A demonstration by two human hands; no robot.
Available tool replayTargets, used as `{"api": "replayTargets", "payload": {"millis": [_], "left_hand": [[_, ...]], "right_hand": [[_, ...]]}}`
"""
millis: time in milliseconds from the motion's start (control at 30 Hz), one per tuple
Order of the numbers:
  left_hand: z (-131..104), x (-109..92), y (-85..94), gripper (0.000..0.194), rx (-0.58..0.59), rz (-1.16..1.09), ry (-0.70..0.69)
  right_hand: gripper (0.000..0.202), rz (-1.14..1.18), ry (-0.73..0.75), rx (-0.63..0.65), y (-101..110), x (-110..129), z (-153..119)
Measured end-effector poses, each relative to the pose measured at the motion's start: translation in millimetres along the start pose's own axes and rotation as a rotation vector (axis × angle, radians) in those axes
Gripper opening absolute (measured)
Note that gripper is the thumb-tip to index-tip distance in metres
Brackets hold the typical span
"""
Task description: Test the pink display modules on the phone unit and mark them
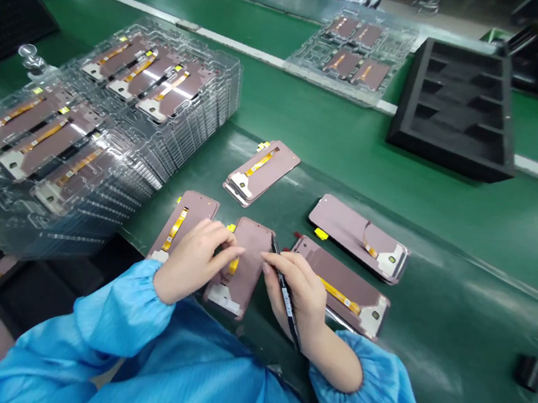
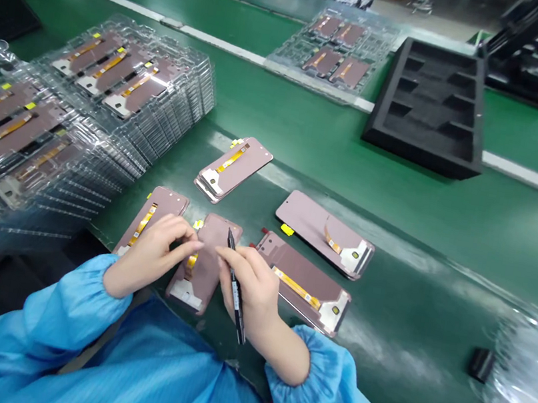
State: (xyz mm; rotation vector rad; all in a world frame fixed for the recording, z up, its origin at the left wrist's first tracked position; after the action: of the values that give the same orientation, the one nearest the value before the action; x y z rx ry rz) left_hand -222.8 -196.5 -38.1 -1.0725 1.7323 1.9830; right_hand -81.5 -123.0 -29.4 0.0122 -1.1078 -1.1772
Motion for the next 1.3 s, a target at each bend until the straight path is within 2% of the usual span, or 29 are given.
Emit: {"api": "replayTargets", "payload": {"millis": [67, 167, 233, 367, 433, 600, 667, 833, 1300], "left_hand": [[6, 4, 2.6, 0.016, -0.060, 0.019, 0.008], [7, 7, 10.4, 0.018, -0.134, -0.067, 0.007], [3, 2, 16.6, 0.012, -0.173, -0.070, -0.071], [-6, -12, 8.2, 0.010, -0.115, 0.107, -0.309], [-6, -10, -0.9, 0.017, -0.100, 0.210, -0.345], [1, 3, -15.8, 0.020, -0.101, 0.257, -0.289], [4, 6, -17.8, 0.020, -0.087, 0.243, -0.261], [4, 7, -17.1, 0.023, -0.083, 0.219, -0.246], [9, 11, -21.1, 0.023, -0.029, 0.166, -0.183]], "right_hand": [[0.031, 0.011, -0.015, -0.003, 0, -3, 0], [0.033, 0.029, -0.031, 0.000, 2, -6, 1], [0.031, 0.048, -0.049, 0.006, 3, -7, 3], [0.024, 0.106, -0.104, 0.006, 7, -8, 8], [0.020, 0.118, -0.134, 0.014, 7, -8, 10], [0.006, 0.070, -0.278, 0.015, 3, -19, 9], [0.009, 0.073, -0.317, 0.040, -1, -23, 8], [0.018, 0.081, -0.306, 0.076, -11, -24, 14], [0.014, 0.014, -0.318, 0.101, -24, -28, 20]]}}
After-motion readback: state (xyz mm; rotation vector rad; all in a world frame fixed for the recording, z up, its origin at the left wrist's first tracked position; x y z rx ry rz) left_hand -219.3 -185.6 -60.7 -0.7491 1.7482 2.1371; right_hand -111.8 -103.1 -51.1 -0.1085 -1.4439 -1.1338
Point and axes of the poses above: each hand's wrist, its own z-axis towards the middle knuckle, its own y-axis out of the back of the hand, x = y × z, the point moved 8 cm from there along z, towards the middle knuckle, and after that the axes turned 2 degrees about -y, right-handed, at the moved point
